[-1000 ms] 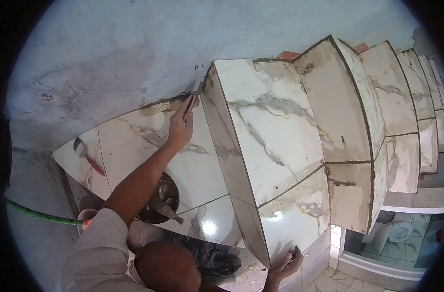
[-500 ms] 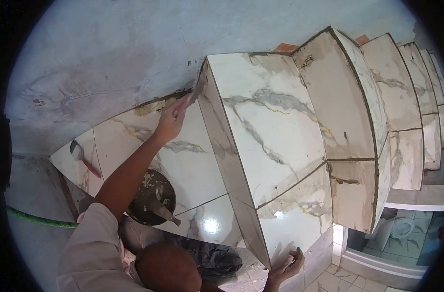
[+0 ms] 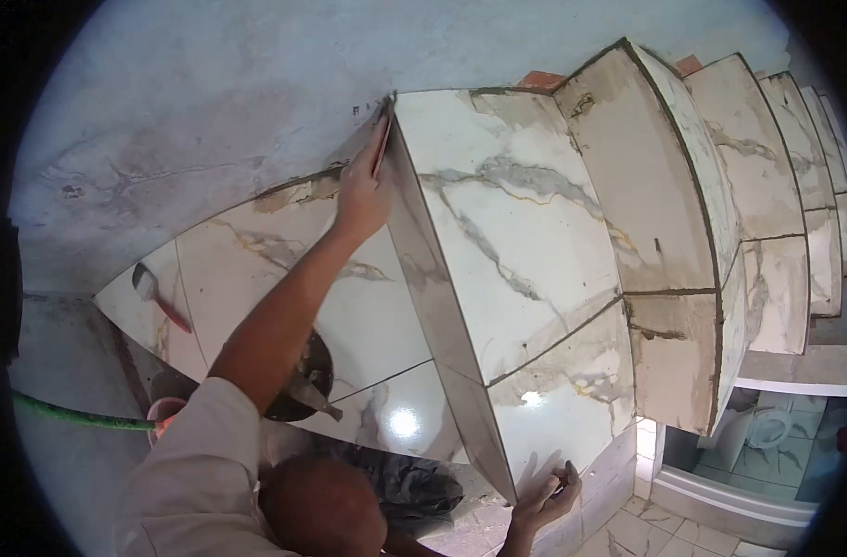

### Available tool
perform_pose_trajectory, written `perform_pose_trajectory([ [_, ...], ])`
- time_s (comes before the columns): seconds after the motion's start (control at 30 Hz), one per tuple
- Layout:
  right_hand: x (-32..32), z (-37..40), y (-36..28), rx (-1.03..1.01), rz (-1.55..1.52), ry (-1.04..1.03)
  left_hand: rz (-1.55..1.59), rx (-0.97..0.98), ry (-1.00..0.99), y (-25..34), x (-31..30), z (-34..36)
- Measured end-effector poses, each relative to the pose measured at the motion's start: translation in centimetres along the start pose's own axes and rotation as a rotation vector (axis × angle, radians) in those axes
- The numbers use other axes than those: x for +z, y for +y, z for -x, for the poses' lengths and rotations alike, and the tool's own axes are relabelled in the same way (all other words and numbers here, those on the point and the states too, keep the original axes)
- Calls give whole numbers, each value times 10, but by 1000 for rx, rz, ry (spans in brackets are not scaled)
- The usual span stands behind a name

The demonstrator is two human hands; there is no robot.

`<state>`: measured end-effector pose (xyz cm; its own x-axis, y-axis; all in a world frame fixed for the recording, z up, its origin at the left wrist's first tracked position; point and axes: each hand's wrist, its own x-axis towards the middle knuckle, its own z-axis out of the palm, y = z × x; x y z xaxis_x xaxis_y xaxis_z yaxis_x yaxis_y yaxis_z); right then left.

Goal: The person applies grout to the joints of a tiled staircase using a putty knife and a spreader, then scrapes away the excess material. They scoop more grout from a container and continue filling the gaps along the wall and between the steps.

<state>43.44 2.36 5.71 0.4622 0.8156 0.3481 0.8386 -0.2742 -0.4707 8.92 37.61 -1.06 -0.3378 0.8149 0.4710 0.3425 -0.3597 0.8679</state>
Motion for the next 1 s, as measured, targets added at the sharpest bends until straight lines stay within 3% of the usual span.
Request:
perform_pose_trajectory([
  [0.03, 1, 1, 1, -13, -13, 8, 38, -7, -166, 2, -22, 7],
  [0.07, 2, 1, 2, -25, -27, 13, 22, -7, -171, 3, -43, 20],
  [0.13, 2, -1, 5, -62, -19, 9, 421, -256, -398, 2, -85, 54],
  [0.2, 2, -2, 0, -82, -37, -26, 380, -640, -492, 27, -149, 70],
  [0.3, -4, 1, -18, -291, 99, -73, 335, -707, -471, 70, -222, 94],
  [0.33, -5, -1, -31, -429, 209, -27, 312, -871, -391, 77, -245, 108],
  [0.37, -1, 2, -42, -424, 193, -32, 289, -1013, -297, 82, -259, 117],
  [0.4, 1, 13, -56, -494, -33, -199, 271, -1016, -295, 84, -267, 127],
  [0.43, -2, 27, -74, -545, -254, -371, 357, -1016, -172, 84, -274, 141],
  [0.5, 28, 33, -136, -505, -295, -747, 433, -959, 70, 70, -287, 171],
  [0.57, 81, 50, -162, -231, -272, -934, 593, -885, 157, 52, -289, 184],
  [0.63, 122, 58, -189, -174, -153, -1013, 766, -726, 293, 45, -279, 191],
  [0.73, 162, 60, -218, -164, 110, -1215, 778, -861, 459, 10, -283, 237],
  [0.77, 166, 59, -224, -170, 112, -1220, 256, -723, 252, 10, -279, 247],
  [0.8, 167, 59, -229, -266, 175, -1157, 255, -732, 257, 10, -273, 252],
  [0.87, 170, 54, -238, -371, 247, -1098, -543, -495, -2, 11, -261, 262],
  [0.97, 172, 32, -247, -696, 301, -1099, -712, -327, 69, -11, -249, 288],
  [1.0, 171, 27, -255, -700, 316, -1104, -773, -252, 122, -10, -244, 288],
])
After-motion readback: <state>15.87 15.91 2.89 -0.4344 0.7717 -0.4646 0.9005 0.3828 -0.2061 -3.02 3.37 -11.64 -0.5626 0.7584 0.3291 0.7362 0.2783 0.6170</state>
